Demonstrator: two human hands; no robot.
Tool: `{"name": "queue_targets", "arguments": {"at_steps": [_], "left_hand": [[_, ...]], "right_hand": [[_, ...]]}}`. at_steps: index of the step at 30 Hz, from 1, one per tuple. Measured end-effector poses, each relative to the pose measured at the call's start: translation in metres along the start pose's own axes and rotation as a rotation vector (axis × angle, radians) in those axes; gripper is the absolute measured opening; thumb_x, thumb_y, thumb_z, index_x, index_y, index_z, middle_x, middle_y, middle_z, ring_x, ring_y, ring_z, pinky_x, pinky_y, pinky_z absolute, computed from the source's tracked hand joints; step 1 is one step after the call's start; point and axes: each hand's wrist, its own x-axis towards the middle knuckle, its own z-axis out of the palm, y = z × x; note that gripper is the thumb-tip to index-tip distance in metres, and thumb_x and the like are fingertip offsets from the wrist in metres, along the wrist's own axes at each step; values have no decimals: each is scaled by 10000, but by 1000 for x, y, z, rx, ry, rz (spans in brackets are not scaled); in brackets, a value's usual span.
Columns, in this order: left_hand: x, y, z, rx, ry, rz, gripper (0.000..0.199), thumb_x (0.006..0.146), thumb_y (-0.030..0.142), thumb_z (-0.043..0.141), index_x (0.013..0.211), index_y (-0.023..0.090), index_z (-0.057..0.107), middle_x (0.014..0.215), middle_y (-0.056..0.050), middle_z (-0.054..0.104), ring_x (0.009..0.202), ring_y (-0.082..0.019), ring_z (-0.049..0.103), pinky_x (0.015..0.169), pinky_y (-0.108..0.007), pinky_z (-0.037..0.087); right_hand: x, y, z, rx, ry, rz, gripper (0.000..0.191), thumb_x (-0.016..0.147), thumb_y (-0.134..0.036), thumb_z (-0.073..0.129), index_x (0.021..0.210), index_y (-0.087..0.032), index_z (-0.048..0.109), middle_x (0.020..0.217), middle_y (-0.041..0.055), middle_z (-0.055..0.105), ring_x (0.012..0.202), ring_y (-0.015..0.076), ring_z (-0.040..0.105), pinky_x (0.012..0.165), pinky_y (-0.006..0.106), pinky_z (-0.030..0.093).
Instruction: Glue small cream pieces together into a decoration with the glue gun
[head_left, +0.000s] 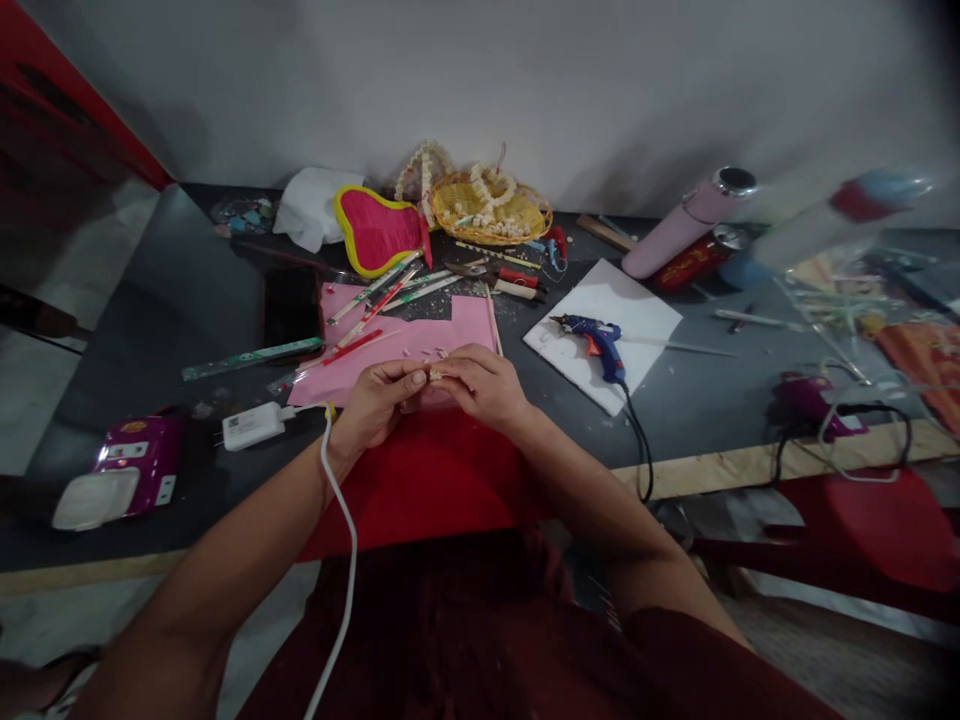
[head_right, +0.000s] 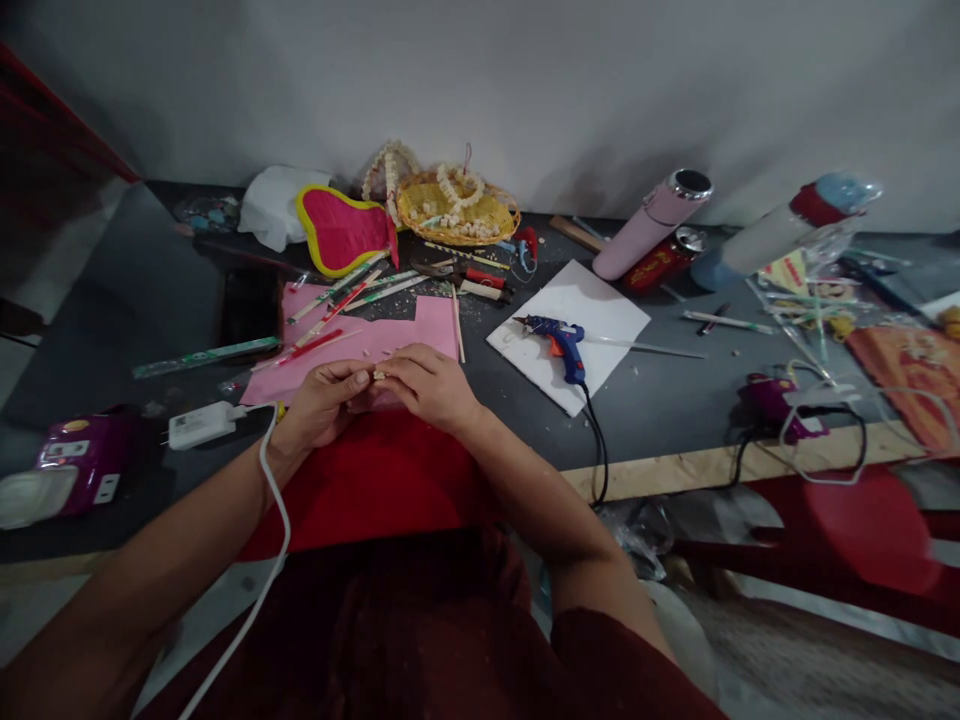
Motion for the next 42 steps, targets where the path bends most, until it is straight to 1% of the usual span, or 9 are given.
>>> {"name": "queue_targets", "arguments": {"at_steps": [6,11,17,21,24,28,31,36,42], "left_hand": [[-2,2,1,67,32,-13,150,675,250,755,706,114,701,553,-5,577,450,-32,363,434,-184,225],[-2,1,-1,30,12,-40,154,662,246,763,676,113,689,558,-13,588,440,-26,367,428,-172,232],[-2,2,-1,10,-24,-60,156,692,251,740,691,114,665,578,1,555,447,-20,359,416,-152,229],[-3,3,0,12,-39,-73,161,724,263,715,755,111,672,555,25,496,447,-18,353,417,-144,239],[-3,4,0,23,-29,-84,162,719,263,717,757,113,670,559,22,507,455,-24,375,418,-144,255],[-3,4,0,16,-38,-90,197,703,279,731,783,107,679,619,0,556,472,-25,393,427,-149,278],[-3,4,0,-5,-52,-83,214,685,282,748,790,105,690,624,-3,563,474,-25,393,428,-152,281],[-3,4,0,-9,-51,-90,155,668,225,762,746,109,695,596,-1,567,478,-24,402,428,-144,274],[-3,5,1,-18,-42,-108,156,671,232,760,692,107,669,578,-2,556,466,-22,394,418,-139,264]], "right_hand": [[1,-1,-3,-27,-59,-43,181,867,-276,572,986,-168,657,870,79,667,855,159,625,768,274,547],[1,-6,1,-4,-11,-45,147,860,-239,578,944,-144,652,856,86,665,854,163,623,774,281,546],[1,-7,5,93,-7,36,138,868,-273,564,930,-174,637,859,64,645,846,148,616,746,289,548],[2,-6,3,183,-9,65,239,806,-372,640,960,-191,625,867,56,634,812,143,611,710,279,551],[3,-7,0,222,-28,82,307,797,-398,642,1028,-197,611,924,64,632,796,137,609,691,276,554],[2,-7,0,239,-11,69,205,846,-278,589,1027,-186,622,907,68,650,855,145,617,739,292,552],[2,-6,1,220,6,50,160,849,-227,582,994,-193,640,870,56,663,846,139,623,757,296,552],[2,-4,2,214,4,2,131,845,-214,594,954,-184,658,840,57,672,836,133,626,741,275,552],[1,-4,3,181,-23,46,104,861,-221,564,918,-205,650,845,36,667,840,132,624,741,292,550]]}}
